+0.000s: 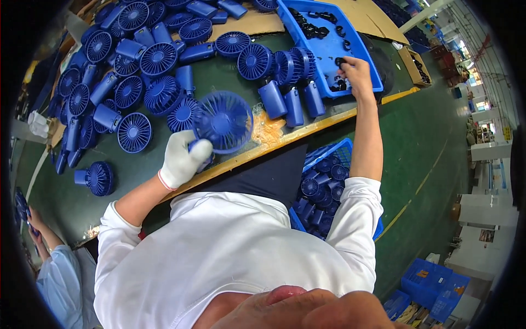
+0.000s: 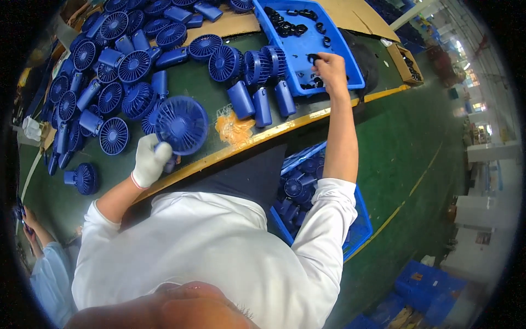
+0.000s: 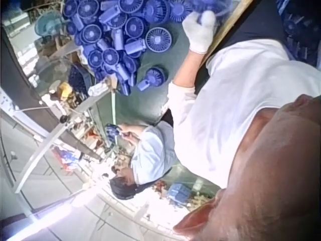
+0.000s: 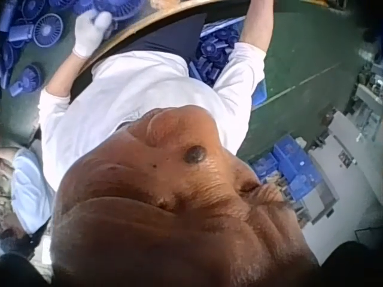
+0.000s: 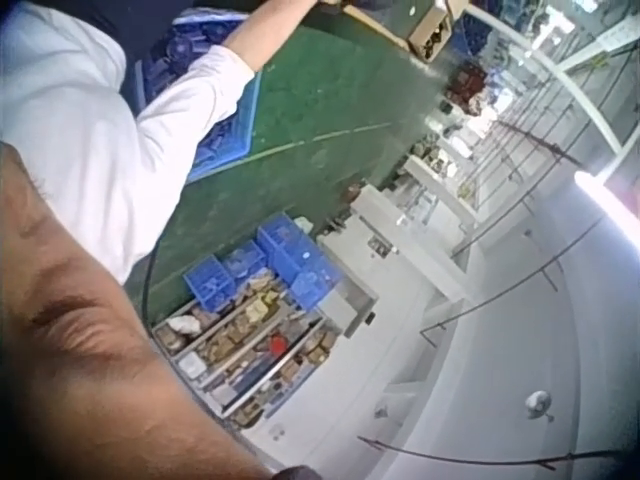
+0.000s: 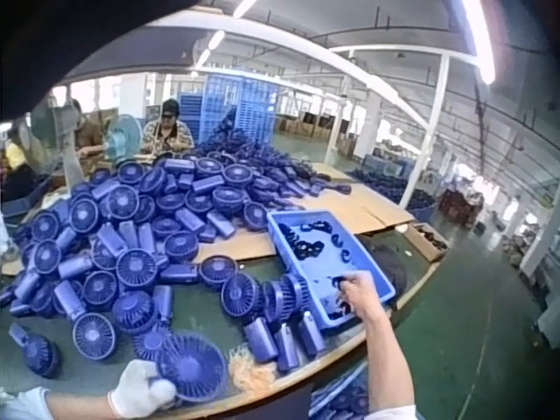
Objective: The person assembles portable fans by hand, picking up a fan body and a black clip, fitting the clip onto the fan, and placing the assembled unit into a blue crate. They repeat this process, occasionally moving fans on the table to reach others.
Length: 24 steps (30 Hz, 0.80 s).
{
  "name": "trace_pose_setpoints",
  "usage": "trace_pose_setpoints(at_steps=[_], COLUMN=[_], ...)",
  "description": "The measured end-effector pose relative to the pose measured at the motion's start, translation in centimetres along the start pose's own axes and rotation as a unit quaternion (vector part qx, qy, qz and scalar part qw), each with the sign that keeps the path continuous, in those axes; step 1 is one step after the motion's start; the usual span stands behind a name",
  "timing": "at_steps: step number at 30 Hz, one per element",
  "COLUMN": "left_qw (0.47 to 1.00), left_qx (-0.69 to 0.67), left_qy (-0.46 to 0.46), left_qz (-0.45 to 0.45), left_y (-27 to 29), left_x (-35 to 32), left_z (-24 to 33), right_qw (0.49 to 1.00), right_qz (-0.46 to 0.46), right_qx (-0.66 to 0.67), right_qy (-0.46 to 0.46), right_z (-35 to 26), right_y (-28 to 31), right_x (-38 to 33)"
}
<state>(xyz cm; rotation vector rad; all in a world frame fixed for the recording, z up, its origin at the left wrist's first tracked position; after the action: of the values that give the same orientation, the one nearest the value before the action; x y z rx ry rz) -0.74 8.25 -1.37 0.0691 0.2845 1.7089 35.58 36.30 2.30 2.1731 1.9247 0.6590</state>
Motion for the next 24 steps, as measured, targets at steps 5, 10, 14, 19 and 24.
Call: trace_pose_setpoints(at_steps=[5,10,14,19,24], left_qw=[0.97,0.975,0.961,0.96,0.957], left_qx=[-0.234,-0.202,-0.236,-0.104,-0.275], left_qy=[0.052,0.074,0.143,-0.216,0.049], left_qz=[-0.037,-0.05,-0.026,0.145,0.078], left_y=[-2.2,-4.1,-4.7,-1.8,-1.3], left_x=[0.5,1.9,2.3,3.3,4.0], left_z=[1.8,2.3,1.9,4.3,-0.4], right_qw=[0.984,0.975,0.883,0.763,0.817], right_qz=[0.09,-0.029,0.13,0.184,0.098], right_qx=[0.153,0.137,-0.006,-0.121,-0.02], right_qy=[0.003,0.171,0.451,0.607,0.568], right_z=[-3.6,-13.9,-19.8,-20.6,-21.2], right_y=[0.0,-7.0,-11.3,-13.8,-15.6], right_x=[-3.7,-14.7,-22.8,-27.9,-27.1])
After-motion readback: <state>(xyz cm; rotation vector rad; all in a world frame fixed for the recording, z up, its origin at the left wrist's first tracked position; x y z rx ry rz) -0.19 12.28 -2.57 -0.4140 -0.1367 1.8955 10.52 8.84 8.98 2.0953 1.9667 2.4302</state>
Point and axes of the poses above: each hand's wrist, its own x-axis towards the middle knuckle, its own y-axis out of the back of the hand, z = x × y, the point moved 10 cm from there along x, towards the middle knuckle, and after that the axes turned 9 degrees about z, right-handed, at the moved point
